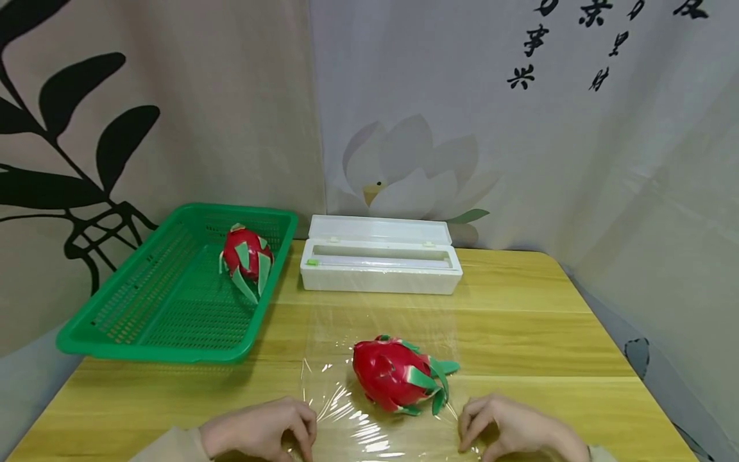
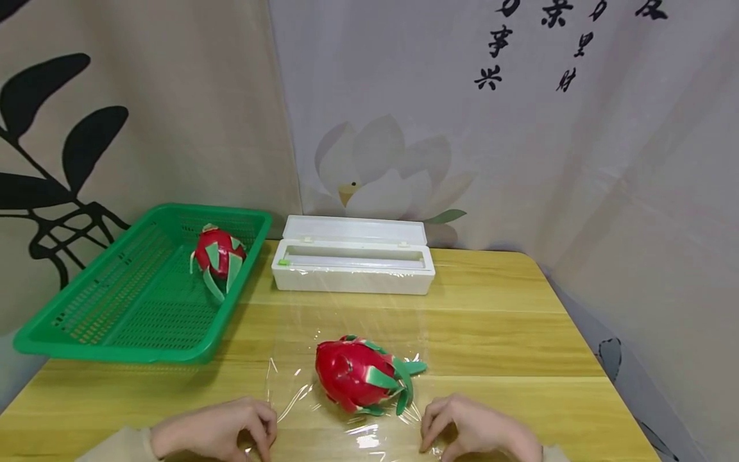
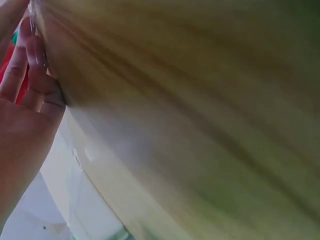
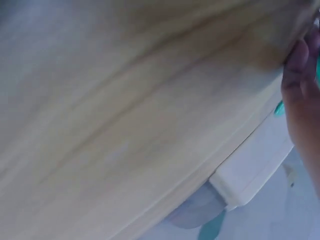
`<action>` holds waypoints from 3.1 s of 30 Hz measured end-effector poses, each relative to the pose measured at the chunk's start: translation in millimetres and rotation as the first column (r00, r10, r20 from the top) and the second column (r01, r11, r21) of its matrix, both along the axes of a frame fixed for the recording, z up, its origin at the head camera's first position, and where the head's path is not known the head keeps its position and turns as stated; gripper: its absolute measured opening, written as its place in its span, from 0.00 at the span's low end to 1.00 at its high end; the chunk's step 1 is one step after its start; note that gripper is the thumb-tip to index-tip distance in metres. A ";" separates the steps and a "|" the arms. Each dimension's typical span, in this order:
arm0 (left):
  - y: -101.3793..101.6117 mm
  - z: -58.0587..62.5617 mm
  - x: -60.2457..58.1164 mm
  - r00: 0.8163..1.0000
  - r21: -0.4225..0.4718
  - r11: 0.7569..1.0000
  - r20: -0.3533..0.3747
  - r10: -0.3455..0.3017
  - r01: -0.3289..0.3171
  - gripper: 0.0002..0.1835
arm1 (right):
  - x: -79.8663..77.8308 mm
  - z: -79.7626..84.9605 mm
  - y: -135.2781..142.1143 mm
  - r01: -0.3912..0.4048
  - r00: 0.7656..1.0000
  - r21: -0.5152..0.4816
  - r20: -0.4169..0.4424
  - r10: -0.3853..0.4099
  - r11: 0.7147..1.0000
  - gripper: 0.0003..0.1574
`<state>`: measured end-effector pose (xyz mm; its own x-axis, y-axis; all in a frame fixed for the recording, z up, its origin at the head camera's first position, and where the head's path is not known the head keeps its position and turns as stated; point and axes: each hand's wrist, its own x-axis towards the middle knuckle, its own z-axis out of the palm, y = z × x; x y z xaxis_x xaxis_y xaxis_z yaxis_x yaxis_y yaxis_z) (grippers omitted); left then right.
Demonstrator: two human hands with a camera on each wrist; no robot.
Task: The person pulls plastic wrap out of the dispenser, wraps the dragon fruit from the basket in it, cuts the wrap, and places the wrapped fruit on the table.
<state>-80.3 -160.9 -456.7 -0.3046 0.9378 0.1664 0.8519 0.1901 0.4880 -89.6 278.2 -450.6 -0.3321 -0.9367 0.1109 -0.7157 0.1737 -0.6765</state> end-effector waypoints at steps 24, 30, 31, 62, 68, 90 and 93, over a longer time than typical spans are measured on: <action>1.2 8.9 -1.0 0.997 0.033 0.999 0.072 0.026 -0.028 0.04 | -9.4 18.2 -15.2 0.243 0.967 -0.180 -0.038 -0.253 0.953 0.07; 0.0 26.7 -5.7 0.972 0.088 0.988 0.211 0.106 -0.127 0.04 | -7.8 21.3 -27.0 0.425 0.903 -0.173 0.014 -0.430 0.888 0.07; 0.1 29.5 -6.9 0.963 0.099 0.984 0.240 0.124 -0.151 0.04 | -7.4 21.4 -28.7 0.454 0.890 -0.170 0.025 -0.456 0.875 0.07; 89.1 31.9 -36.3 0.652 0.516 0.757 -0.420 0.631 -0.401 0.14 | -7.7 9.9 -66.8 0.637 0.521 -0.392 -0.415 -0.746 0.663 0.19; 87.0 26.3 -26.7 0.588 0.373 0.836 -0.596 0.548 -0.401 0.19 | -9.5 12.0 -66.7 0.535 0.549 -0.346 -0.551 -0.628 0.771 0.27; 85.1 15.9 -39.8 0.765 0.059 0.787 -0.203 0.612 -0.614 0.59 | -51.2 17.0 -72.2 0.583 0.739 -0.171 -0.295 -0.606 0.794 0.21; 84.1 15.2 -43.7 0.772 0.063 0.779 -0.110 0.626 -0.623 0.61 | -58.3 20.4 -74.2 0.592 0.756 -0.141 -0.243 -0.608 0.793 0.20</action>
